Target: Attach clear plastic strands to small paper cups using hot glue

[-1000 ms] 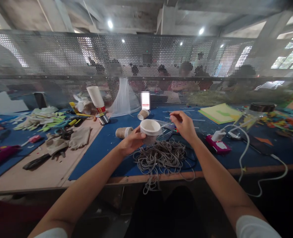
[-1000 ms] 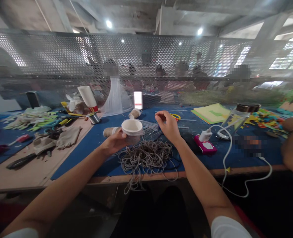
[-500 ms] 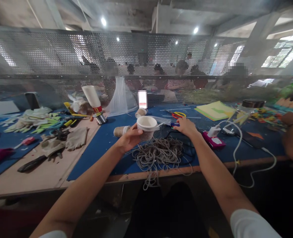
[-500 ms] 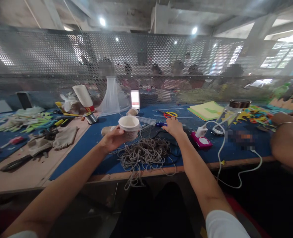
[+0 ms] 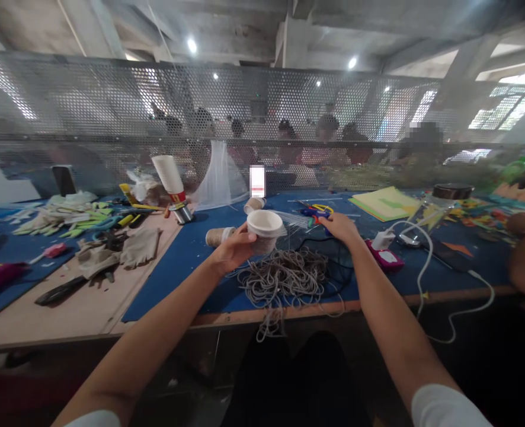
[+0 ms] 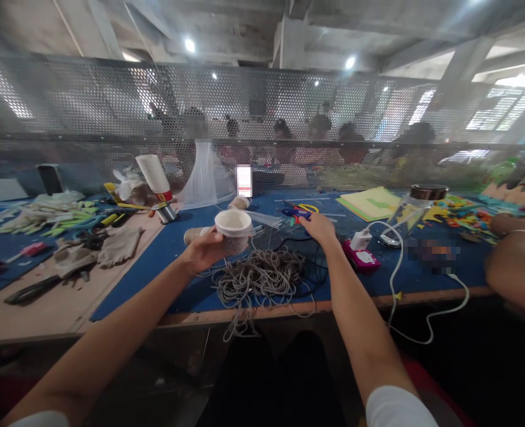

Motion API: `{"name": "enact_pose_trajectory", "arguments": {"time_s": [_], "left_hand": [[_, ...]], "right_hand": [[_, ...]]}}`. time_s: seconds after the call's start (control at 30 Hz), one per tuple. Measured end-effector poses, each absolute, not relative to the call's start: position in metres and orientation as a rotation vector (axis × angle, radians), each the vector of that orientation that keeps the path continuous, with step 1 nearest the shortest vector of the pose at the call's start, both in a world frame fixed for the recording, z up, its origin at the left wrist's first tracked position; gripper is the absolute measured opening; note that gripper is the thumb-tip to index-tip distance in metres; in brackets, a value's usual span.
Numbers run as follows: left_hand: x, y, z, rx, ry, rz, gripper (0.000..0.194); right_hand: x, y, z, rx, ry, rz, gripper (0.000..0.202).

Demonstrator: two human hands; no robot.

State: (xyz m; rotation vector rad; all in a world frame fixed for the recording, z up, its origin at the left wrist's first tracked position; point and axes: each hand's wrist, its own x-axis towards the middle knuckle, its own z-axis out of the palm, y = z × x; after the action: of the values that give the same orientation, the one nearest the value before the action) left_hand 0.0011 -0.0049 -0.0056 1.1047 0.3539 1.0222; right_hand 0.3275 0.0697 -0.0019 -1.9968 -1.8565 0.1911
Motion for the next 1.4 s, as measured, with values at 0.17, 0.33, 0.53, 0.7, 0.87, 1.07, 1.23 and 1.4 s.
{"name": "enact_pose_trajectory", "arguments": {"time_s": [0.17,0.33,0.53,0.7,0.87,1.07,1.23,1.4], "left_hand": [[0.001,-0.004,-0.004,1.117,0.334,1.011,0.069],[-0.001,-0.002,-0.005,1.158,0.401,1.065,0.071],[-0.002,0.003,-0.008,1.204,0.446,1.125,0.076],[-0.001,0.004,-0.005,1.23,0.46,1.189,0.076],[0.0,0.008,-0.006,1.27,0.467,1.224,0.077],[0.001,0.012,-0.004,1.303,0.501,1.31,0.068],[0.001,0.009,0.002,1.301,0.552,1.369,0.068],[-0.001,0.01,0.001,1.319,0.641,1.39,0.071]], "right_hand": [[0.322,0.069,0.01,-1.451,-1.553,0.325,0.041],[0.296,0.049,0.022,-0.918,-1.325,0.473,0.034],[0.262,0.009,0.034,-0.795,-1.44,0.674,0.028],[0.249,-0.006,0.03,-0.916,-1.507,0.639,0.027],[0.244,-0.009,0.018,-0.907,-1.593,0.539,0.026],[0.247,-0.011,0.018,-0.863,-1.832,0.278,0.022],[0.247,-0.009,0.018,-0.887,-1.914,0.164,0.023],[0.248,-0.007,0.015,-0.951,-2.052,0.05,0.022]]}}
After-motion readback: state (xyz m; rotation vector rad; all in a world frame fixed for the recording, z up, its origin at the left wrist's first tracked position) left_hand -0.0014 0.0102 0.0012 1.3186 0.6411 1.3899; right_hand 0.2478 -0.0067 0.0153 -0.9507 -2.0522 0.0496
